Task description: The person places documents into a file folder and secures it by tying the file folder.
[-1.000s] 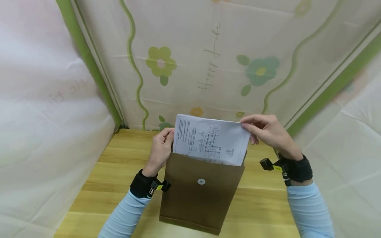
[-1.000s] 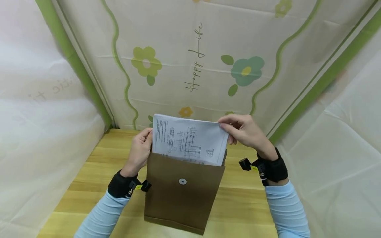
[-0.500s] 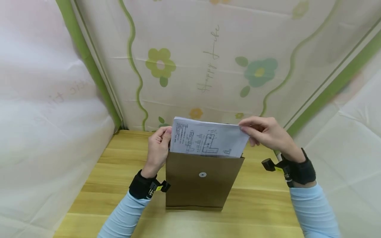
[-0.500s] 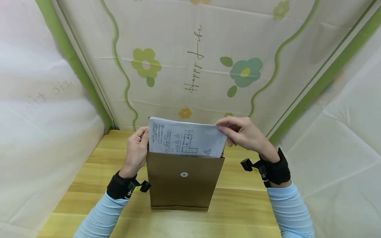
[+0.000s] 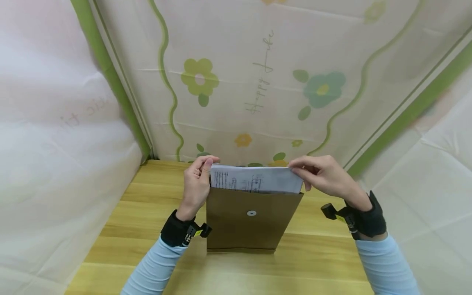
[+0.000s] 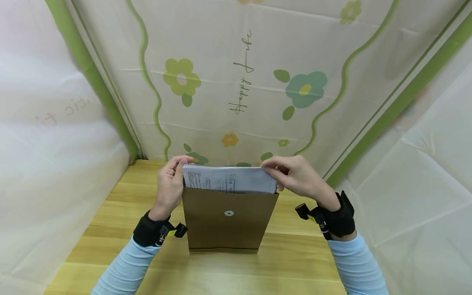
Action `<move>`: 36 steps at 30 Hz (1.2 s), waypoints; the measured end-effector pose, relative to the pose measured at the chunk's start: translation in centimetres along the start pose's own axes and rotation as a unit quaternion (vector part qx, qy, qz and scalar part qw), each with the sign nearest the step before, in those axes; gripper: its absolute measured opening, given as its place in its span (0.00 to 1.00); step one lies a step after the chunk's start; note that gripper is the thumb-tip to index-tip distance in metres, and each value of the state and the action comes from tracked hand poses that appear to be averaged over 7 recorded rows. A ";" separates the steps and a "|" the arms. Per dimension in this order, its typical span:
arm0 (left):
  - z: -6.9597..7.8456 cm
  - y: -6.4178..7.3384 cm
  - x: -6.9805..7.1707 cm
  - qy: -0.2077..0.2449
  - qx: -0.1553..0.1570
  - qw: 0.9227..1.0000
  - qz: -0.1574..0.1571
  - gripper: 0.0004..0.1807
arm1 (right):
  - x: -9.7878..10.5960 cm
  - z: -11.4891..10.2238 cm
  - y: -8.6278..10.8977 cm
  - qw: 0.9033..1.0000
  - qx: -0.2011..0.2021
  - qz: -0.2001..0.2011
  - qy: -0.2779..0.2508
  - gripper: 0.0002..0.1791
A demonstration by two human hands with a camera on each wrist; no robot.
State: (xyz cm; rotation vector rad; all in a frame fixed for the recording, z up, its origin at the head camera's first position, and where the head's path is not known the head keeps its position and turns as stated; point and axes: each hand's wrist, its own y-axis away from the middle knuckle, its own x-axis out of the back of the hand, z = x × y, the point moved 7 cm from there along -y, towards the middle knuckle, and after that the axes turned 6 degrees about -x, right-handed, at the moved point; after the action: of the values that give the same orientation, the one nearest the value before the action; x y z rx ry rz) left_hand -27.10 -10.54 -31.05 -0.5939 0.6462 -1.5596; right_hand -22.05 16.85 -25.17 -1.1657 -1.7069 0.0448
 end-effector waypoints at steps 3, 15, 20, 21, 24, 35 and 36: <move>0.7 0.0 0.1 -0.013 -0.012 1.000 0.008 0.13 | -0.4 -0.5 0.1 0.999 0.011 0.007 0.034 0.18; 0.8 0.1 0.0 0.002 -0.037 0.999 0.012 0.12 | -1.2 -3.5 0.1 0.998 0.034 0.020 0.051 0.17; 1.0 0.1 0.0 -0.006 -0.046 0.999 0.020 0.12 | -1.7 -1.8 0.9 0.997 0.027 0.028 0.062 0.18; 1.0 0.2 0.0 -0.007 -0.047 0.999 0.022 0.12 | -1.9 -1.4 1.1 0.997 0.031 0.032 0.069 0.18; 0.2 0.3 0.1 -0.003 -0.052 0.998 0.027 0.12 | -2.3 -1.0 1.6 0.992 0.056 0.044 0.105 0.18; -0.1 0.5 0.3 -0.004 -0.066 0.997 0.031 0.11 | -3.8 -2.4 2.9 0.967 0.109 0.091 0.213 0.17; -0.4 0.5 0.4 -0.007 -0.065 0.997 0.033 0.11 | -3.9 -2.4 3.0 0.967 0.110 0.089 0.212 0.17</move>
State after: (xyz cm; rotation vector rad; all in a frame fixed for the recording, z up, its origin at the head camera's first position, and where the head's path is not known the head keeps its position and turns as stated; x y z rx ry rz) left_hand -27.08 -10.95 -31.72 -0.6734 0.7525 -1.4587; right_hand -18.26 14.52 -28.36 -1.0693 -1.1868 0.0877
